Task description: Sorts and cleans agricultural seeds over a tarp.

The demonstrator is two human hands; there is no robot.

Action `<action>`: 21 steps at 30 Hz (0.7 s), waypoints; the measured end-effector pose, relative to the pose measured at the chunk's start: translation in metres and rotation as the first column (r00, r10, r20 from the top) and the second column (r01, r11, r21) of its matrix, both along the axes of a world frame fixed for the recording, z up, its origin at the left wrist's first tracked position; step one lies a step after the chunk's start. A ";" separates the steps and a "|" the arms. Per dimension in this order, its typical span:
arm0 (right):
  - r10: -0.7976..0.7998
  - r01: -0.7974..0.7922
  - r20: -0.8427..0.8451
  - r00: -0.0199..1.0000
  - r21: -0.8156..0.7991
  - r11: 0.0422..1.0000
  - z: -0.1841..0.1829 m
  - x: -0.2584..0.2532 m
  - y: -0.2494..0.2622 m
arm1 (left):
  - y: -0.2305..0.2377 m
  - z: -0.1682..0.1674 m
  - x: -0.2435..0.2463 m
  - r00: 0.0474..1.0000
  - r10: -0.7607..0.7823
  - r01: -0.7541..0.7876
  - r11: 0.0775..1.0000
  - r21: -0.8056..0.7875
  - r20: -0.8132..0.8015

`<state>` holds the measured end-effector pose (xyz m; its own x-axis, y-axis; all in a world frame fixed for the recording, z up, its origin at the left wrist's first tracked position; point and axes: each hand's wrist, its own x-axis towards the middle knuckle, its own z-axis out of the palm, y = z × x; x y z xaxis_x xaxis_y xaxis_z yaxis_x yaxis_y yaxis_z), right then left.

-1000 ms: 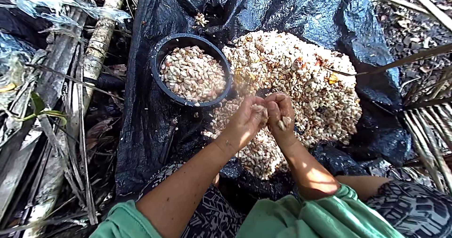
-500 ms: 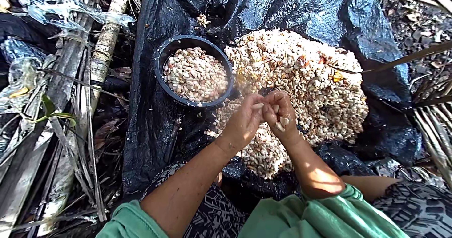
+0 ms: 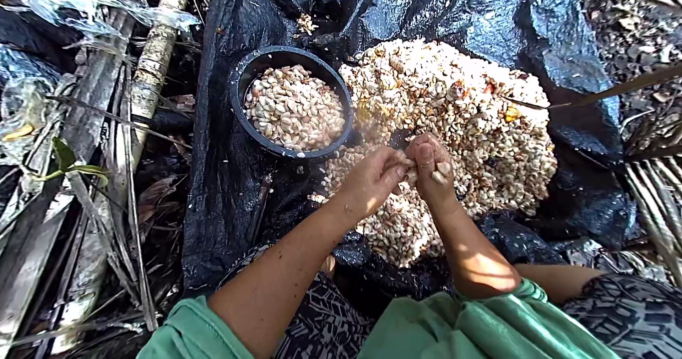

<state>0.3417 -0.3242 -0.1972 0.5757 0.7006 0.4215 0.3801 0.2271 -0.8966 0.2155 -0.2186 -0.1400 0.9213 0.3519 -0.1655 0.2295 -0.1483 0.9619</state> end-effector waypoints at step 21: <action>0.232 -0.157 0.270 0.935 -0.275 0.949 -0.007 -0.005 0.007 | 0.020 -0.010 -0.005 0.927 -0.174 0.330 0.801 0.500 -0.333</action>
